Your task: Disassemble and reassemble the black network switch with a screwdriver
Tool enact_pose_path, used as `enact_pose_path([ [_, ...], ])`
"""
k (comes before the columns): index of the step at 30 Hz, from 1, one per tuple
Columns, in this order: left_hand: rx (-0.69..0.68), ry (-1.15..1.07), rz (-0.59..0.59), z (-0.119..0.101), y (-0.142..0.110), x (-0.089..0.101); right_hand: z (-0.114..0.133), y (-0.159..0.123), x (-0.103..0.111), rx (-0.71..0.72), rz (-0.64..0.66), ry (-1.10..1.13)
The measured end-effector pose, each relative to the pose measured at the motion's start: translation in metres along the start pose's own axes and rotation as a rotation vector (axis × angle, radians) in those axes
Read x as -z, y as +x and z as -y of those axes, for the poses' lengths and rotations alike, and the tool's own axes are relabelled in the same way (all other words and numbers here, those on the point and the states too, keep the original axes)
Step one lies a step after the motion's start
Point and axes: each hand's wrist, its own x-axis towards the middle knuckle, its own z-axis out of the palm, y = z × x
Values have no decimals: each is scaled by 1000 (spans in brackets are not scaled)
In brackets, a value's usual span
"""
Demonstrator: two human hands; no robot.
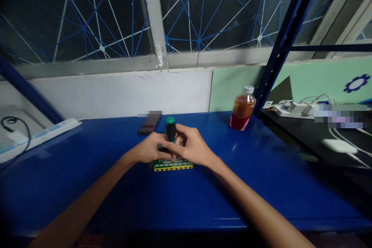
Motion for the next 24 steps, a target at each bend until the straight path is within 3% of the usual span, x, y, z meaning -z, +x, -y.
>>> enact_pose_path([
  [7, -10, 14, 71, 1, 0, 2, -2, -1, 4, 18, 6, -21],
  [15, 39, 63, 27, 6, -1, 1, -1, 0, 1, 26, -34, -26],
  [24, -36, 77, 64, 2, -1, 2, -1, -1, 2, -3, -22, 23],
])
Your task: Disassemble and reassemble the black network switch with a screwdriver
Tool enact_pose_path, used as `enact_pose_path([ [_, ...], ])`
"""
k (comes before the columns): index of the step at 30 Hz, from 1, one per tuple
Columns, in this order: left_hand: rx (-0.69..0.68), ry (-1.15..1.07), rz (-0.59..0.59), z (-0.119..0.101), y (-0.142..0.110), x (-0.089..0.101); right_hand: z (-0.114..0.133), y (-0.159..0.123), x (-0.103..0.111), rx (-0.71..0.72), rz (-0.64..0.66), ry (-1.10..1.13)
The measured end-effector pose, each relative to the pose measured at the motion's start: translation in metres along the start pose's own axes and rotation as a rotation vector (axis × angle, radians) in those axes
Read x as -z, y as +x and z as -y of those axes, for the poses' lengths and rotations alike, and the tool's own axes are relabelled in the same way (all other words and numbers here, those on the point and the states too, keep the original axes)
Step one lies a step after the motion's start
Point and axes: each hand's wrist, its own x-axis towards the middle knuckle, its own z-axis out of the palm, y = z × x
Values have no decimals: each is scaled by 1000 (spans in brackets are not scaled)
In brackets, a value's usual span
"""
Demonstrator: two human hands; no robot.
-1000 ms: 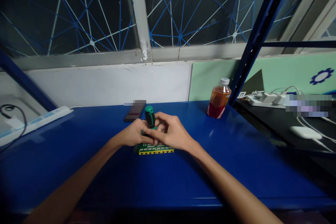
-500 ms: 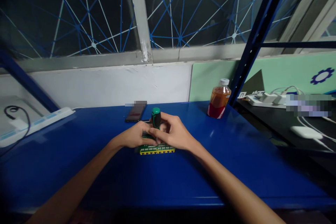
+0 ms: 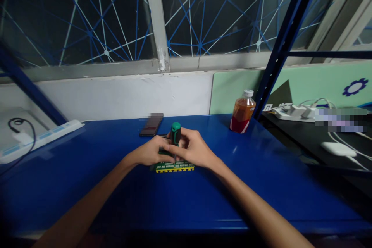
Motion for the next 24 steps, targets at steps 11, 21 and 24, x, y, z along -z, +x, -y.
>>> enact_pose_path([
  [11, 6, 34, -25, 1, 0, 0, -2, 1, -1, 5, 11, 0],
  [21, 15, 12, -23, 6, 1, -4, -1, -1, -1, 1, 23, -55],
  [24, 9, 19, -29, 5, 2, -3, 0, -1, 0, -7, 11, -50],
])
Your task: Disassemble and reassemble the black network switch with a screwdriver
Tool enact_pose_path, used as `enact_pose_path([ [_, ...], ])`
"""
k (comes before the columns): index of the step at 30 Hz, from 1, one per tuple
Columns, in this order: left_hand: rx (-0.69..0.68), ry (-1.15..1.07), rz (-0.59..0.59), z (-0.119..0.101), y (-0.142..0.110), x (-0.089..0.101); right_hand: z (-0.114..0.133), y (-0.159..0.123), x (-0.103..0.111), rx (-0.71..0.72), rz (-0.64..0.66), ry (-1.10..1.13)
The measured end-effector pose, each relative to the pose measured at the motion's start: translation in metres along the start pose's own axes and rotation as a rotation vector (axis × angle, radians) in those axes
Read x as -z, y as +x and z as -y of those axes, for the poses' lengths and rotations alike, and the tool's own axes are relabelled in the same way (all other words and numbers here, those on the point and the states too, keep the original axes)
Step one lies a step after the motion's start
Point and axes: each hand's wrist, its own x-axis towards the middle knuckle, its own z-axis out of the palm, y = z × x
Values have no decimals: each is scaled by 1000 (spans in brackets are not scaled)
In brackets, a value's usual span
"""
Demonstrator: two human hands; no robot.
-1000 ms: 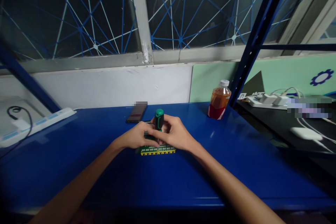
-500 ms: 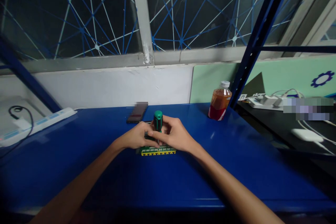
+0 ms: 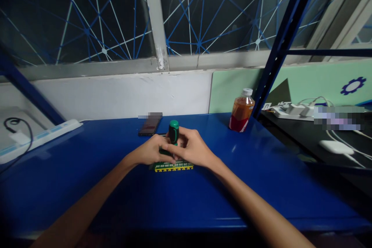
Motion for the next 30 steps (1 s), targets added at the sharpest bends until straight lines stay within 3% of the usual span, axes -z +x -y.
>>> enact_pose_path([
  [7, -18, 9, 31, -5, -2, 5, 2, -1, 1, 6, -5, -22],
  [18, 30, -48, -28, -6, -2, 4, 4, -1, 1, 7, -18, -97],
  [30, 57, -80, 14, -5, -3, 6, 5, -2, 0, 5, 4, -114],
])
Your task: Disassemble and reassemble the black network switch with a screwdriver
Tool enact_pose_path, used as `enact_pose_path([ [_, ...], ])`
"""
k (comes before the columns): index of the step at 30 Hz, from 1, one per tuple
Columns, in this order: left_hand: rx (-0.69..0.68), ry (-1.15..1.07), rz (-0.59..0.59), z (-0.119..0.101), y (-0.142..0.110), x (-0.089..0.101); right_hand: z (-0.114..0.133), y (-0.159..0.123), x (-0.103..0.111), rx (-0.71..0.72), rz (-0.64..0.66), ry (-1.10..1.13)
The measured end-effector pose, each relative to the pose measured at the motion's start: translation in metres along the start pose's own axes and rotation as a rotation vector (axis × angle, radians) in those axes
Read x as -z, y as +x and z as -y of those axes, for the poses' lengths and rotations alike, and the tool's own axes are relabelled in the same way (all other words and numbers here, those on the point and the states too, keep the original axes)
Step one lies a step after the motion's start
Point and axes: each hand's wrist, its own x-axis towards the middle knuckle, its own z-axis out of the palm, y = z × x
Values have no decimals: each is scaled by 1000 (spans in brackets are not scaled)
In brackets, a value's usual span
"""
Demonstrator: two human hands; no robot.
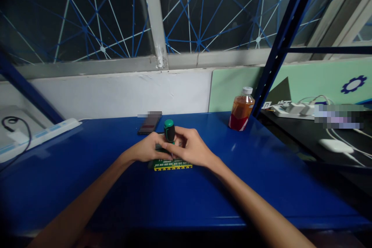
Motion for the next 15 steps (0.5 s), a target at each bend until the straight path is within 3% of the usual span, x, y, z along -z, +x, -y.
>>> enact_pose_path([
  [15, 0, 48, 3, -5, 0, -1, -2, 0, 0, 8, 2, 32],
])
